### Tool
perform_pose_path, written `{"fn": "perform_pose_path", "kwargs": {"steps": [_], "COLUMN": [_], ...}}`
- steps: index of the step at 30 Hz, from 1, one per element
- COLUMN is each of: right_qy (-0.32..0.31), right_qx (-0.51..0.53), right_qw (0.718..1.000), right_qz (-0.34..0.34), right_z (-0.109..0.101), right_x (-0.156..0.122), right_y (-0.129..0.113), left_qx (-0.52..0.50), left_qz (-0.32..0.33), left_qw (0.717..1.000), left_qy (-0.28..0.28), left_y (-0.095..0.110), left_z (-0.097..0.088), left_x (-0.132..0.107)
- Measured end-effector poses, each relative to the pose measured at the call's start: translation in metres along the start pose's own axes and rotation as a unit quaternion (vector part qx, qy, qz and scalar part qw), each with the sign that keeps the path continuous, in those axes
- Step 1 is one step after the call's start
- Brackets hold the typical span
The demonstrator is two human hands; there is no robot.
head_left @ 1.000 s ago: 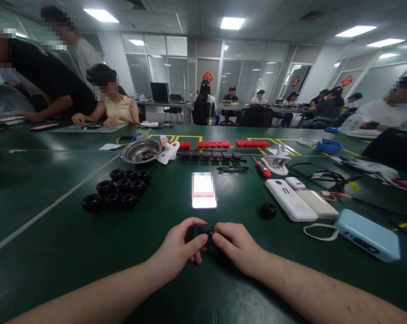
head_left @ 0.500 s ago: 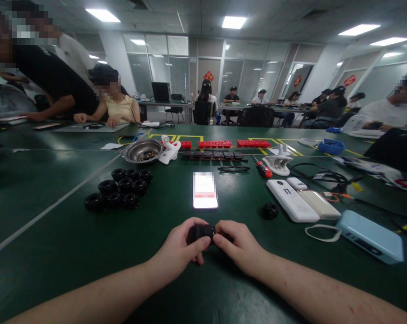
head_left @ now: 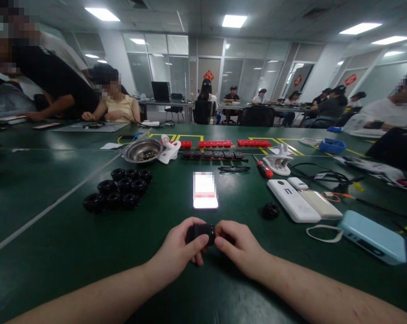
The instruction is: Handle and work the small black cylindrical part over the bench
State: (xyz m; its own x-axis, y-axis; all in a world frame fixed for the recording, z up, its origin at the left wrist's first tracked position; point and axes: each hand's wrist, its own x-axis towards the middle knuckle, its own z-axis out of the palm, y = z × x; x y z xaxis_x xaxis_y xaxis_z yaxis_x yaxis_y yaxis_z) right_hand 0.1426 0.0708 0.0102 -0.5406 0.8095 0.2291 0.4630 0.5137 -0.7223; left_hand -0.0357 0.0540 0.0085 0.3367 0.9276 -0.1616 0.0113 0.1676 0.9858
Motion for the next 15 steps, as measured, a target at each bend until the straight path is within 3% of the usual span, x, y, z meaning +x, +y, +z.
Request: {"fn": "perform_pose_path", "kwargs": {"steps": [15], "right_qy": [0.008], "right_qx": [-0.029], "right_qw": [1.000], "right_qz": [0.000], "right_z": [-0.0003], "right_x": [-0.0010], "right_y": [-0.0015], "left_qx": [0.012], "left_qz": [0.012], "left_qw": [1.000], "left_qy": [-0.005], "left_y": [-0.0046], "left_z": [-0.0010], "left_x": [0.0019]}}
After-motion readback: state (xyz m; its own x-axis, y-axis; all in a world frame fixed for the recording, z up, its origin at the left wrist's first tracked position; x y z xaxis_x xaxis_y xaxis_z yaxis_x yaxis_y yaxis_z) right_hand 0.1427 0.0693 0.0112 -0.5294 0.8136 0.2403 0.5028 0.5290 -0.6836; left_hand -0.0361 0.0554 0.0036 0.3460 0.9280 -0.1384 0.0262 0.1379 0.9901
